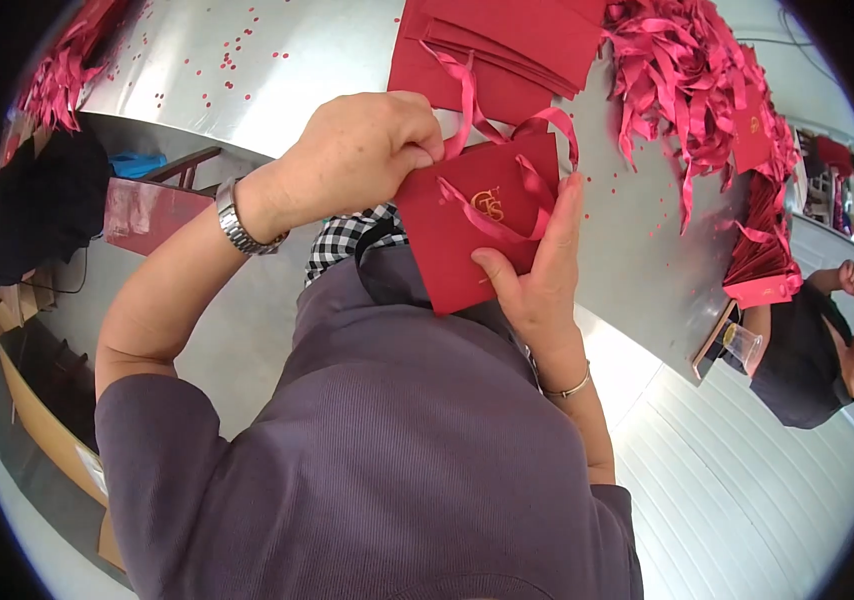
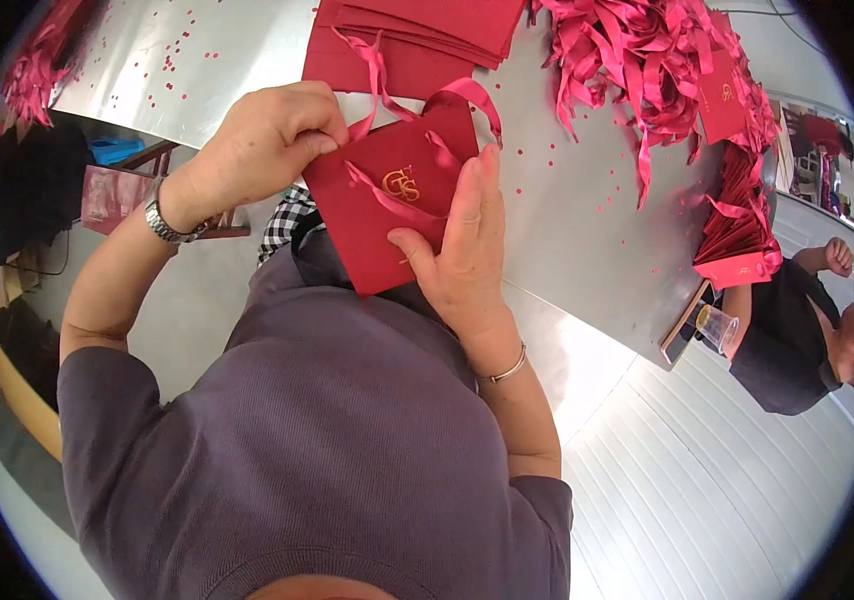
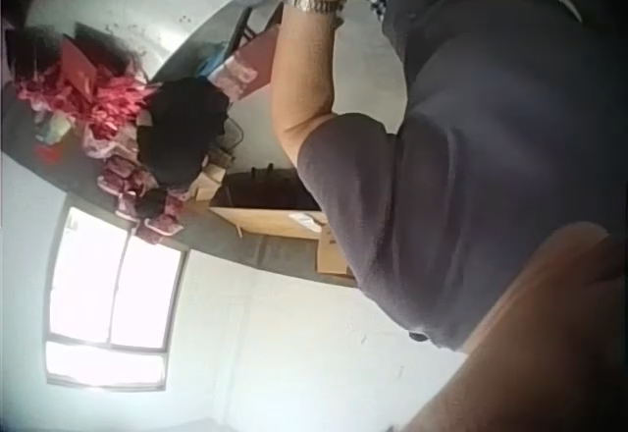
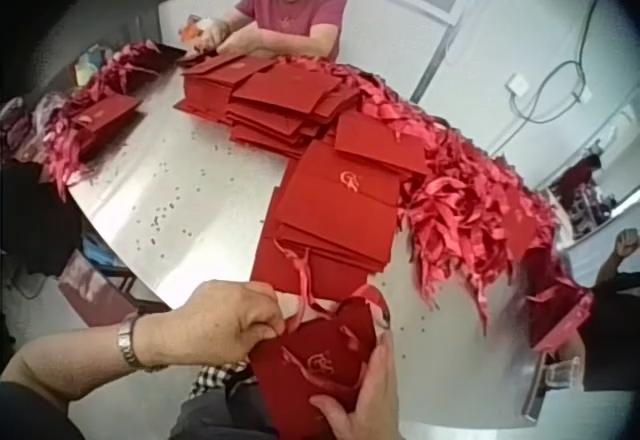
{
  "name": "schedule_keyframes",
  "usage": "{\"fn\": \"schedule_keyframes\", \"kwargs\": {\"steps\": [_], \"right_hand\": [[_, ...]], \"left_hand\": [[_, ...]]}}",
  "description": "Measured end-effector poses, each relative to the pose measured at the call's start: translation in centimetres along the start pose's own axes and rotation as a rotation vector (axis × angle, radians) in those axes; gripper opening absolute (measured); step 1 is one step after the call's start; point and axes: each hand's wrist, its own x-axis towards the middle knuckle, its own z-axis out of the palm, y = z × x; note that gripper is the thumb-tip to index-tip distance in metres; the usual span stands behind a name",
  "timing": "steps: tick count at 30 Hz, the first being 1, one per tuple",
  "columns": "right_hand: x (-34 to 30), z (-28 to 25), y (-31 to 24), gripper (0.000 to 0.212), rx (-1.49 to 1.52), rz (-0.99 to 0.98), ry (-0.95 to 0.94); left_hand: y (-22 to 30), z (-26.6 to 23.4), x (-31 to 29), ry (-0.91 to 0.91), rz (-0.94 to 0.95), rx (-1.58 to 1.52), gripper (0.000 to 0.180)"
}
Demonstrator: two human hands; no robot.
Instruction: The person threads pink ribbons through red gift bags by hand to create handles.
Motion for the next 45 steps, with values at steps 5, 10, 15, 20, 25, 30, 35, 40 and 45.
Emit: {"fn": "schedule_keyframes", "kwargs": {"steps": [5,10,15,20,25,30,35,40,45], "right_hand": [[-0.1,0.2,0.3,0.106,-0.005,-0.022,0.033],[0.0,0.0,0.2,0.106,0.002,-0.018,0.046],[0.9,-2.6,-0.3,0.081,0.412,0.057,0.214],[7.0,-3.6,-3.3,0.025,-0.128,-0.309,0.073],[8.0,-3.2,-3.3,0.008,-0.129,-0.307,-0.126],[8.2,-4.8,-2.6,0.004,0.09,-0.259,-0.235],[8.4,-5.0,-1.8,0.011,0.051,-0.227,-0.276],[7.5,-4.6,-0.7,0.027,0.197,-0.093,-0.385],[5.8,-5.4,0.9,0.025,0.22,0.096,-0.02]], "left_hand": [[0.0,-0.3,0.4,-0.052,-0.055,-0.015,0.007],[0.1,-0.3,0.4,-0.047,-0.043,-0.004,0.007],[1.2,-0.9,0.1,-0.064,0.016,-0.042,0.007],[2.4,-1.4,0.4,-0.057,0.099,-0.051,0.008],[2.2,-1.2,0.5,-0.059,0.101,-0.124,0.008],[-1.0,-1.5,1.0,0.063,-0.106,-0.204,0.007],[-3.6,-2.0,1.9,0.241,-0.155,0.122,0.015],[-5.5,-1.9,2.1,0.363,-0.225,0.254,0.017],[-1.3,-1.5,2.0,0.602,-0.086,0.207,0.034]]}}
